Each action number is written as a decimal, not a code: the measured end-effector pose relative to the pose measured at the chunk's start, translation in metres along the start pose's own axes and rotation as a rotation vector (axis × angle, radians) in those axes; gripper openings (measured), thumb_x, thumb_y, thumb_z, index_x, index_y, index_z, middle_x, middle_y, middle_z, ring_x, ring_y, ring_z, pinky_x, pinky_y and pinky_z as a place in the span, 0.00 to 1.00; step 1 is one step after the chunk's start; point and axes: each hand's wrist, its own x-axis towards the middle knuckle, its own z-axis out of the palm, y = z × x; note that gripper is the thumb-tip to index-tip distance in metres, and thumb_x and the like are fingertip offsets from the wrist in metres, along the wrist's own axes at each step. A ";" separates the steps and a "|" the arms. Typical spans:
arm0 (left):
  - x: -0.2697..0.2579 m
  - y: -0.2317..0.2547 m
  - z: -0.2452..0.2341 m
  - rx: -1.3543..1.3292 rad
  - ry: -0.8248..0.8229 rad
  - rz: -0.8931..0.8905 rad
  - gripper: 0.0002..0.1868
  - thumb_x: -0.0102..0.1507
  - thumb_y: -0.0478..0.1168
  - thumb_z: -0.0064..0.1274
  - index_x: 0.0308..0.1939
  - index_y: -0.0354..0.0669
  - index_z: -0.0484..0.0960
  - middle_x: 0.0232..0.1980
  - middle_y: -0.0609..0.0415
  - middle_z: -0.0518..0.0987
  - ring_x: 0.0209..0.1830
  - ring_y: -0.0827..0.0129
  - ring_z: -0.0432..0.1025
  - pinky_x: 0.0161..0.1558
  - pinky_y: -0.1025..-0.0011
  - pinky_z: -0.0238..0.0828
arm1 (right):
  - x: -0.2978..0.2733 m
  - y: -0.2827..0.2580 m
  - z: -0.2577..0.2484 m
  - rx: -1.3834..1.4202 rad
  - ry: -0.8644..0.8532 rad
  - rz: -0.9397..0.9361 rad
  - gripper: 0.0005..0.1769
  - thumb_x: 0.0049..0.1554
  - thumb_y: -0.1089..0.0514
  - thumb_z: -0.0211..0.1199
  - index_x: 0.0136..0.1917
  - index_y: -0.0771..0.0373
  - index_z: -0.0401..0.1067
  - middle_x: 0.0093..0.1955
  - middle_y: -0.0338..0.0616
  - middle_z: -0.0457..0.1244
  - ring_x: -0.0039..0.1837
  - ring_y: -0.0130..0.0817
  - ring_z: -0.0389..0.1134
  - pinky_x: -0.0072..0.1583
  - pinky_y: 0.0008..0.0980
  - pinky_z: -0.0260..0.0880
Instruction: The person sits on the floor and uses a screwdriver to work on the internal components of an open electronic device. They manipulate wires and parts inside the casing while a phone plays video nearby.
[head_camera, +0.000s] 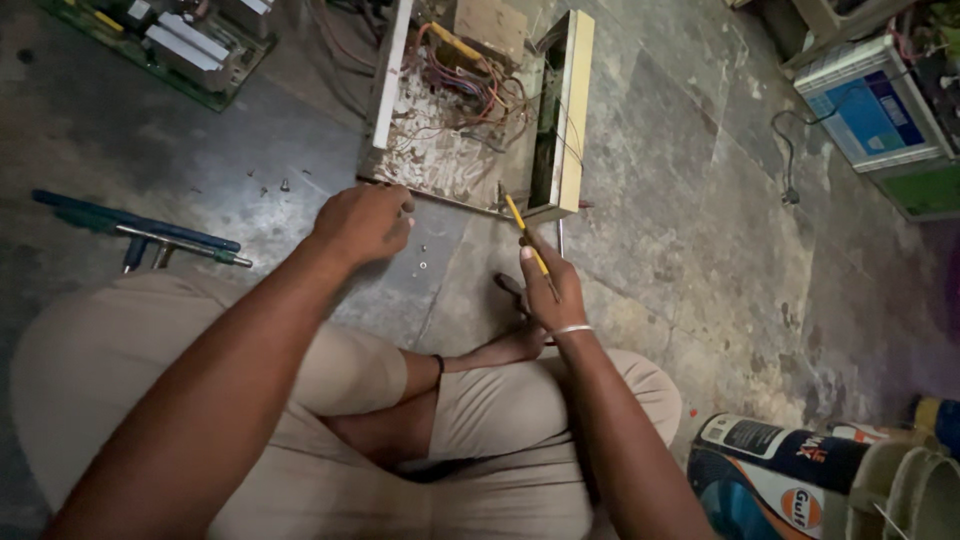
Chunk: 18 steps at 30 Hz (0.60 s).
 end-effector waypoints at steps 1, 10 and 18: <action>-0.001 0.000 0.000 0.004 0.000 0.008 0.16 0.60 0.48 0.56 0.49 0.47 0.82 0.44 0.48 0.84 0.47 0.49 0.77 0.50 0.52 0.73 | -0.001 0.000 0.001 0.033 -0.012 0.148 0.27 0.67 0.50 0.55 0.76 0.62 0.70 0.56 0.61 0.70 0.43 0.49 0.66 0.53 0.43 0.66; 0.001 0.002 -0.003 0.001 -0.027 -0.028 0.17 0.60 0.48 0.56 0.50 0.48 0.82 0.44 0.47 0.84 0.46 0.48 0.77 0.49 0.52 0.73 | -0.007 0.012 0.024 0.149 0.097 -0.196 0.28 0.67 0.48 0.55 0.73 0.69 0.67 0.56 0.45 0.69 0.56 0.27 0.67 0.61 0.28 0.67; -0.003 0.010 -0.010 -0.029 0.013 -0.020 0.16 0.59 0.46 0.55 0.50 0.47 0.82 0.44 0.49 0.84 0.46 0.49 0.78 0.49 0.53 0.74 | -0.012 0.019 0.026 0.143 0.110 -0.245 0.29 0.68 0.47 0.53 0.72 0.71 0.66 0.57 0.45 0.68 0.60 0.28 0.66 0.63 0.30 0.65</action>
